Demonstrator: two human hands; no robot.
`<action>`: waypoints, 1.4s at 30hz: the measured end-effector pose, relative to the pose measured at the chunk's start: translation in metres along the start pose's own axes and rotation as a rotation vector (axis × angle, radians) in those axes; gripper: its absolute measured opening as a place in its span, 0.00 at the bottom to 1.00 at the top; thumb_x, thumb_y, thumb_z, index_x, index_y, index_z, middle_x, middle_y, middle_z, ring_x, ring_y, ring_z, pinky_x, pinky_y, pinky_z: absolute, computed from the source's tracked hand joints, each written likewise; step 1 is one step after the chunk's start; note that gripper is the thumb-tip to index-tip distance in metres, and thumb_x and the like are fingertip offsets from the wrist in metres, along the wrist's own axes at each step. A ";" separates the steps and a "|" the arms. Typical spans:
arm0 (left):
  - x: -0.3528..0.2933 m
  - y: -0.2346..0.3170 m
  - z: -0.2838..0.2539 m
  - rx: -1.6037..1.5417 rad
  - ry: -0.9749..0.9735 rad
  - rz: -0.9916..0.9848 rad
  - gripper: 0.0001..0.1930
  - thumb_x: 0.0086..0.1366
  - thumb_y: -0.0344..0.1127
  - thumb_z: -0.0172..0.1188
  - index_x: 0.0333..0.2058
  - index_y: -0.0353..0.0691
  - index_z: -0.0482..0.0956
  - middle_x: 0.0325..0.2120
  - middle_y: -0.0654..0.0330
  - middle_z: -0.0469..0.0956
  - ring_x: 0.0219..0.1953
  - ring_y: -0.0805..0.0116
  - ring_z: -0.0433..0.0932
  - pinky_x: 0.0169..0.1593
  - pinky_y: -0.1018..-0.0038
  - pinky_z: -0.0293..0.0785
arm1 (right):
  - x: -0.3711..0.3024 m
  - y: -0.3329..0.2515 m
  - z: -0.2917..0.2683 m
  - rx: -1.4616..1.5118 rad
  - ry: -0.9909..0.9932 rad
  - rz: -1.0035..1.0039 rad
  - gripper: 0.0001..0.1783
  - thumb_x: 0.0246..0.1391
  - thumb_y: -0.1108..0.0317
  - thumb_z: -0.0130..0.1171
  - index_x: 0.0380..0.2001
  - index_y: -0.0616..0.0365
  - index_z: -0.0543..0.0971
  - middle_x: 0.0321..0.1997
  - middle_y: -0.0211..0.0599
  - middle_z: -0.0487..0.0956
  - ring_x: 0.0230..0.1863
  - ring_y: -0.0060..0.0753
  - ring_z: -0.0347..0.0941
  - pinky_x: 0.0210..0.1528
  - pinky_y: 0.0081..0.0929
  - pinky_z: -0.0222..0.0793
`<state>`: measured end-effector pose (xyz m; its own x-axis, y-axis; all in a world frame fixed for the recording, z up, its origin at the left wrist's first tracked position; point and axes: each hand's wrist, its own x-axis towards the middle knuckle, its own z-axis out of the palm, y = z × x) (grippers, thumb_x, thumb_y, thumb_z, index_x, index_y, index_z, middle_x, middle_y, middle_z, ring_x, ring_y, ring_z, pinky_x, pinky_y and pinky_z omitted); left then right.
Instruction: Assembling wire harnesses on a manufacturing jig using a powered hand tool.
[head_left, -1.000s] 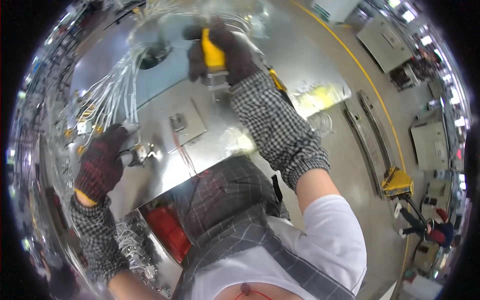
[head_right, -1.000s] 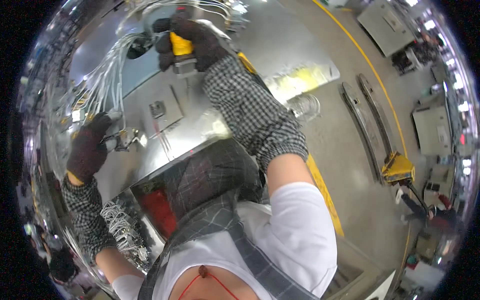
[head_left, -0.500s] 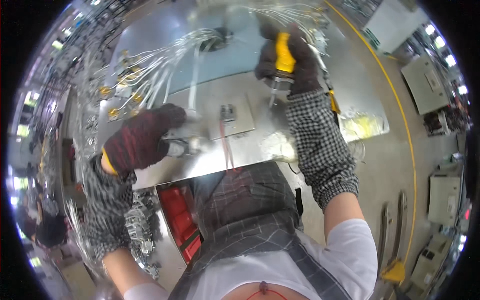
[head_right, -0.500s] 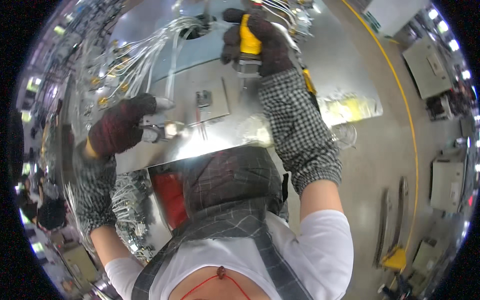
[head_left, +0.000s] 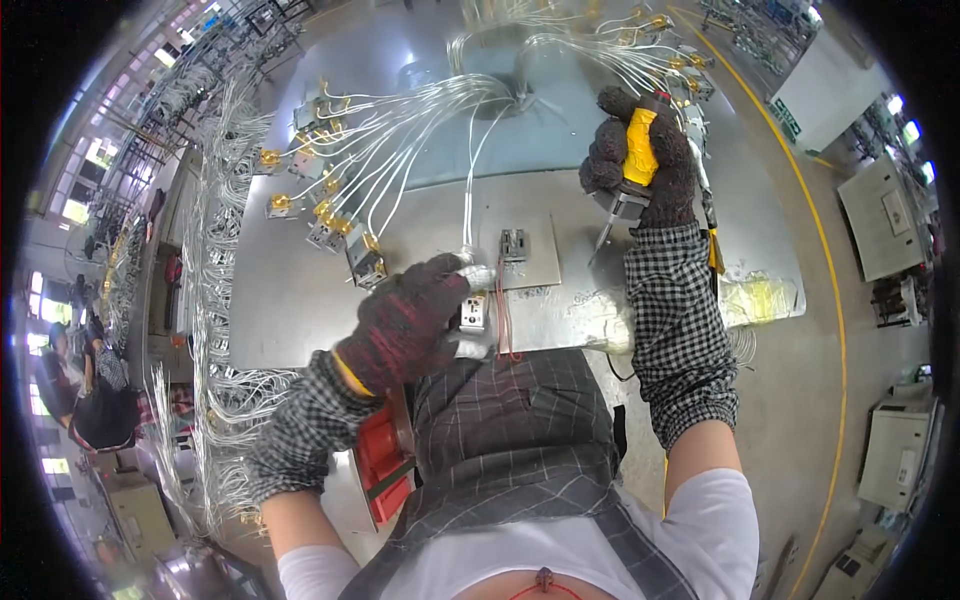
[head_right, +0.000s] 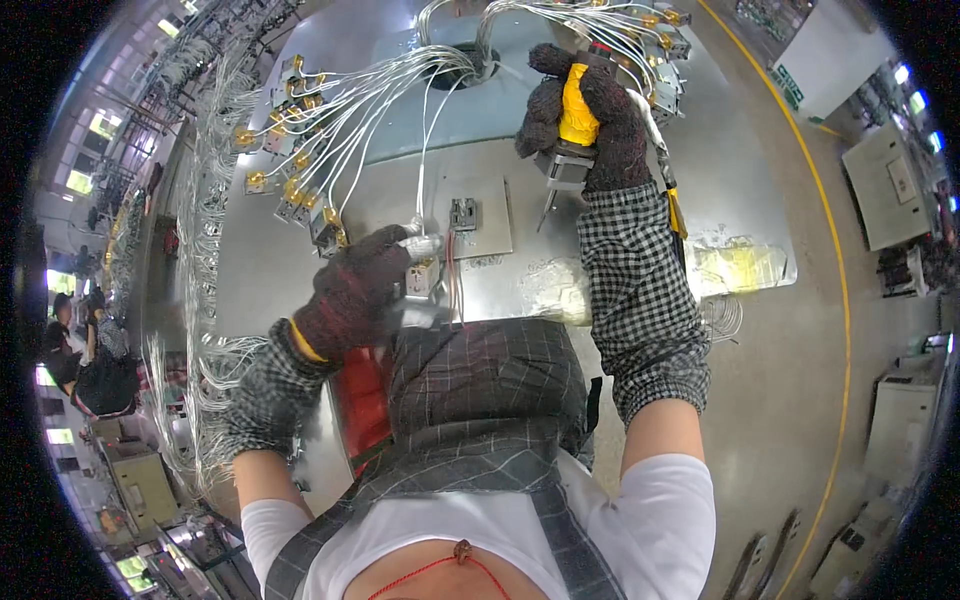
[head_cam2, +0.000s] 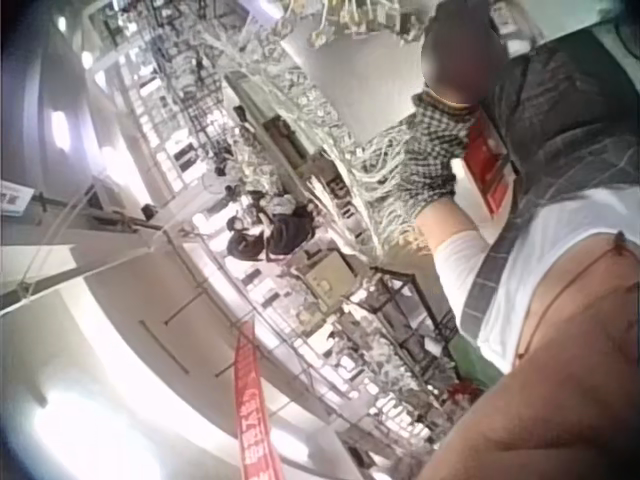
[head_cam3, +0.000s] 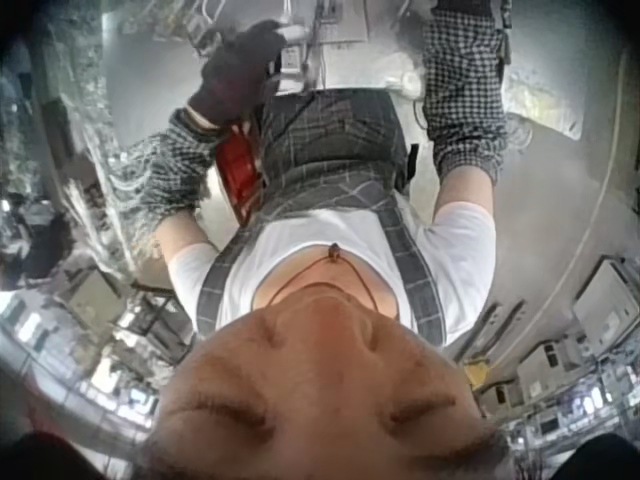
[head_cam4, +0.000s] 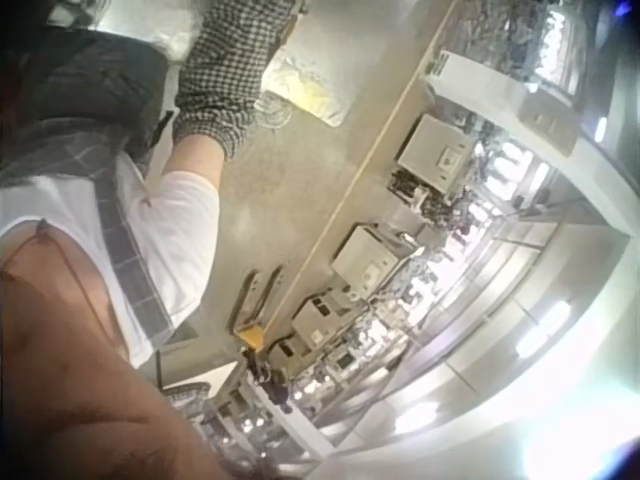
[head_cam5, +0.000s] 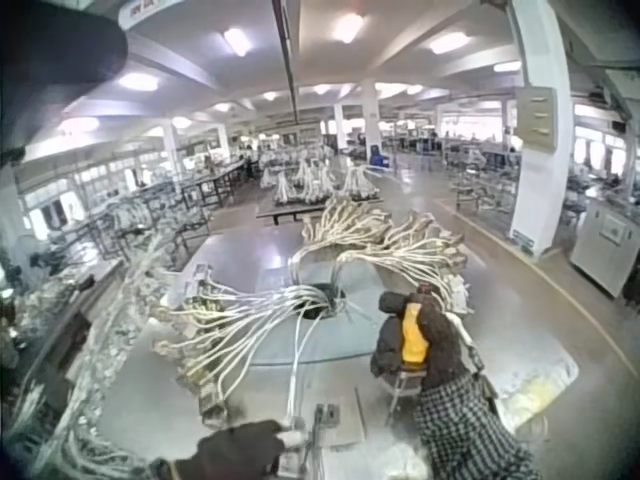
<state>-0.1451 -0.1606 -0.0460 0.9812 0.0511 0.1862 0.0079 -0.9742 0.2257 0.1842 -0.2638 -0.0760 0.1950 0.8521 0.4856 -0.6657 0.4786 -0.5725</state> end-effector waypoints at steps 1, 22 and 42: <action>-0.002 -0.002 0.007 0.027 0.005 -0.026 0.34 0.53 0.42 0.70 0.59 0.49 0.71 0.50 0.52 0.76 0.48 0.52 0.78 0.48 0.60 0.76 | 0.000 0.000 0.001 0.000 -0.004 0.002 0.38 0.60 0.51 0.58 0.62 0.69 0.63 0.31 0.48 0.77 0.30 0.47 0.76 0.36 0.53 0.76; -0.013 -0.007 0.039 -0.230 0.344 -0.039 0.36 0.42 0.46 0.78 0.53 0.46 0.78 0.52 0.51 0.77 0.49 0.51 0.80 0.47 0.61 0.77 | 0.001 -0.008 0.007 -0.100 -0.061 0.081 0.34 0.61 0.49 0.59 0.62 0.60 0.69 0.33 0.33 0.75 0.28 0.31 0.69 0.38 0.35 0.66; -0.157 0.065 0.112 0.015 0.171 -0.318 0.15 0.59 0.38 0.64 0.44 0.42 0.79 0.39 0.56 0.81 0.44 0.54 0.78 0.46 0.59 0.75 | 0.004 -0.003 -0.003 0.024 -0.186 0.132 0.38 0.59 0.48 0.60 0.64 0.63 0.66 0.36 0.36 0.75 0.29 0.28 0.66 0.37 0.32 0.64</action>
<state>-0.2766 -0.2563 -0.1678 0.8826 0.3873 0.2664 0.3121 -0.9066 0.2842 0.1895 -0.2614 -0.0744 -0.0297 0.8521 0.5225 -0.6943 0.3585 -0.6240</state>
